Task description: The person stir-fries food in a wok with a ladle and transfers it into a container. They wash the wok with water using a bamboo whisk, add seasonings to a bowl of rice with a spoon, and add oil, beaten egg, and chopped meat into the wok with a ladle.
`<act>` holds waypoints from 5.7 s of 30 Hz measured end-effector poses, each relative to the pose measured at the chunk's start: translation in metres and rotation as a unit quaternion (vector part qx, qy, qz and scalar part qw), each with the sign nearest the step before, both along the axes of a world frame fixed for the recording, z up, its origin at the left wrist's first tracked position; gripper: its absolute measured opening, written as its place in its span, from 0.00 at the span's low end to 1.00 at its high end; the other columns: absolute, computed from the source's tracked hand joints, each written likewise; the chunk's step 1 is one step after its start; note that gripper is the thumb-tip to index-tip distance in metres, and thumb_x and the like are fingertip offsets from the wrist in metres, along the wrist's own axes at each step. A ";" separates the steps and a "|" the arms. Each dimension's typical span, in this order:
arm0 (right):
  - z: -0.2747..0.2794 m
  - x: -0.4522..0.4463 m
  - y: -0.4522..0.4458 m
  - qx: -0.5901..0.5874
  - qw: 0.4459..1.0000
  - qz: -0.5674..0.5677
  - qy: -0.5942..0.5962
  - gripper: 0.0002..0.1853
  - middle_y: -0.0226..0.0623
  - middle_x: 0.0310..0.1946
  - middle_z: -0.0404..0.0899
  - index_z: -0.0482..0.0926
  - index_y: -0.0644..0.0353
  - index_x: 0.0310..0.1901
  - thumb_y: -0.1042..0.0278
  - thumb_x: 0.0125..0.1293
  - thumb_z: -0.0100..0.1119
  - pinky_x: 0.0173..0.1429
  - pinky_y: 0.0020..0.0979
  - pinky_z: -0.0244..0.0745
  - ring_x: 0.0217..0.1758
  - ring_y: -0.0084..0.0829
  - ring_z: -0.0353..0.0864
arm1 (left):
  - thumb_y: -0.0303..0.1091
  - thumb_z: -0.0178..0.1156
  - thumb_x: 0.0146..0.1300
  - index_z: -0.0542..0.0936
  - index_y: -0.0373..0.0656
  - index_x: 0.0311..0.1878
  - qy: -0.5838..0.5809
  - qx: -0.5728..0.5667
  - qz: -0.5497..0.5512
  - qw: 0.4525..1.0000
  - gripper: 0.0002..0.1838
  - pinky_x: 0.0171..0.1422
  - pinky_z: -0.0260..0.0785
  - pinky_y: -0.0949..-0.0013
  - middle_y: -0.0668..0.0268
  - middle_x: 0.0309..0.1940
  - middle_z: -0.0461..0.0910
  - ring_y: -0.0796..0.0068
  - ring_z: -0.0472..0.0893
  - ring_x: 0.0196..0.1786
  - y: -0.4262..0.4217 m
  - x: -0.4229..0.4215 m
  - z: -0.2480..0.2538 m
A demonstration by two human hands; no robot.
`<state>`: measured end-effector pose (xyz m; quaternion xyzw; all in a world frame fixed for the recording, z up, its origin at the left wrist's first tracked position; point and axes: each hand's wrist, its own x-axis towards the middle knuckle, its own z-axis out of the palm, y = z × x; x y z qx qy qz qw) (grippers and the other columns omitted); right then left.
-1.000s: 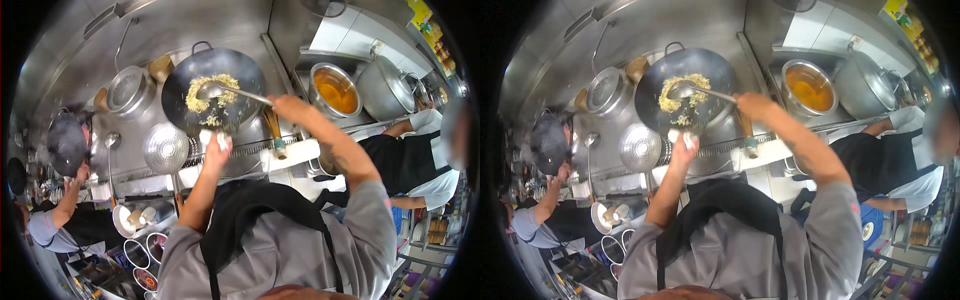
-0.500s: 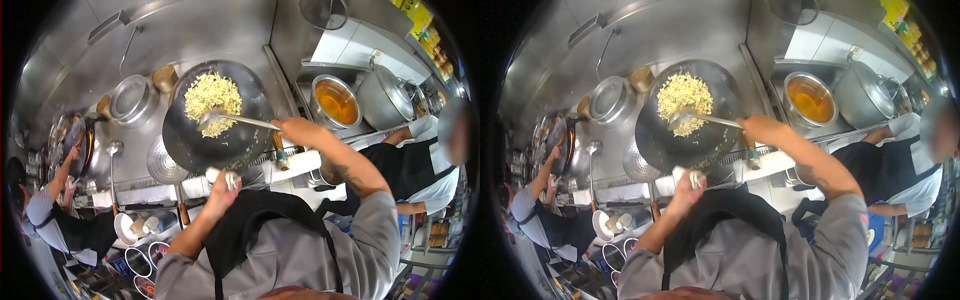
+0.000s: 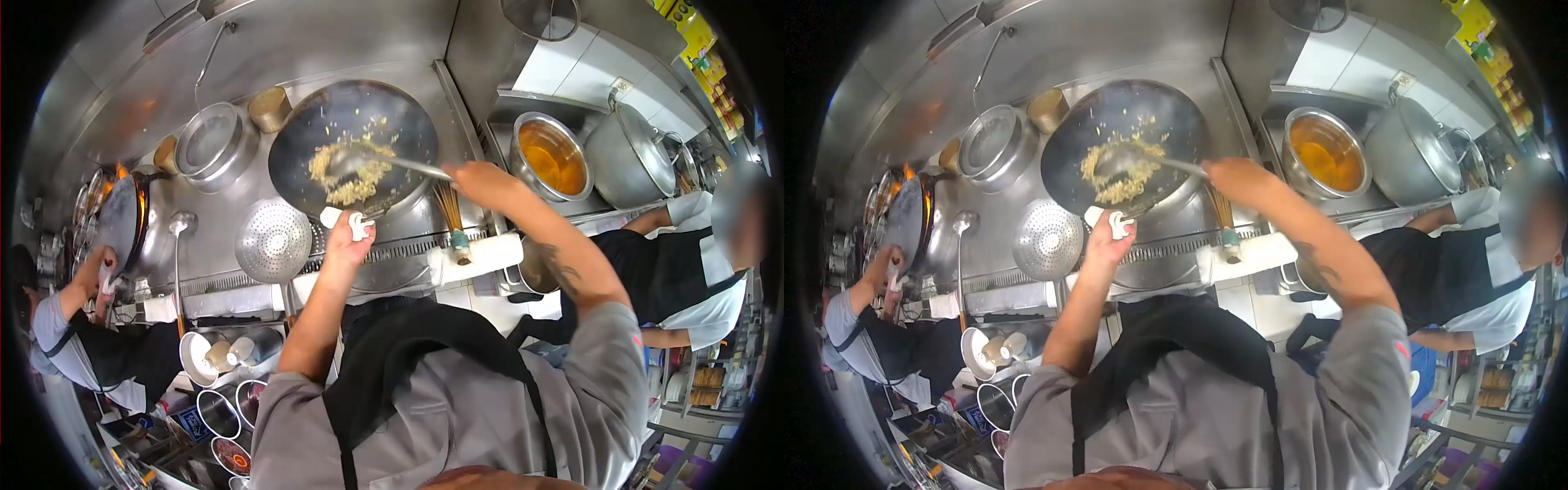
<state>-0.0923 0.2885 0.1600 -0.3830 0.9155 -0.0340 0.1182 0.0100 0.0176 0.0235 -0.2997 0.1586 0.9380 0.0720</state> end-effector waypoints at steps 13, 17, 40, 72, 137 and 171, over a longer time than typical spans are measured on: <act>-0.019 0.011 0.010 -0.022 0.991 -0.012 0.130 0.18 0.50 0.29 0.81 0.71 0.69 0.55 0.72 0.64 0.51 0.40 0.48 0.76 0.35 0.50 0.82 | 0.40 0.53 0.66 0.74 0.48 0.37 0.024 0.036 -0.064 0.997 0.07 0.21 0.66 0.71 0.69 0.22 0.74 0.71 0.73 0.22 0.013 0.045 -0.067; 0.030 0.035 0.020 -0.099 0.992 -0.012 0.078 0.19 0.52 0.29 0.80 0.70 0.68 0.57 0.71 0.65 0.50 0.42 0.47 0.76 0.35 0.51 0.81 | 0.41 0.51 0.69 0.74 0.49 0.36 -0.051 0.033 -0.044 0.997 0.08 0.23 0.69 0.68 0.68 0.24 0.75 0.71 0.74 0.23 0.022 0.072 -0.002; 0.084 0.045 0.043 -0.010 0.997 0.000 -0.079 0.21 0.52 0.33 0.81 0.72 0.60 0.59 0.69 0.65 0.55 0.47 0.46 0.75 0.42 0.50 0.82 | 0.39 0.49 0.70 0.72 0.46 0.40 -0.082 0.002 -0.048 0.995 0.08 0.24 0.67 0.70 0.64 0.30 0.73 0.66 0.74 0.30 -0.001 0.025 0.043; 0.001 0.109 0.017 -0.347 0.907 -0.181 -0.154 0.25 0.64 0.45 0.77 0.66 0.69 0.62 0.70 0.64 0.55 0.53 0.43 0.74 0.48 0.58 0.78 | 0.30 0.52 0.62 0.73 0.42 0.34 0.028 0.010 -0.069 0.997 0.03 0.21 0.64 0.73 0.63 0.22 0.74 0.72 0.72 0.22 -0.030 0.051 0.025; 0.058 0.100 -0.025 -0.429 0.448 -0.379 -0.687 0.09 0.28 0.26 0.70 0.69 0.62 0.47 0.72 0.67 0.49 0.18 0.24 0.57 0.17 0.18 0.64 | 0.26 0.54 0.58 0.70 0.43 0.41 0.058 -0.332 -0.112 0.935 0.08 0.15 0.64 0.71 0.64 0.25 0.75 0.72 0.76 0.23 -0.044 0.069 0.031; 0.041 0.085 -0.032 -0.451 0.428 -0.283 -0.730 0.07 0.27 0.26 0.69 0.68 0.59 0.47 0.70 0.70 0.47 0.15 0.23 0.61 0.15 0.15 0.64 | 0.30 0.54 0.58 0.74 0.41 0.32 0.035 -0.111 -0.176 0.977 0.04 0.17 0.63 0.72 0.62 0.24 0.76 0.71 0.76 0.24 -0.053 0.060 0.056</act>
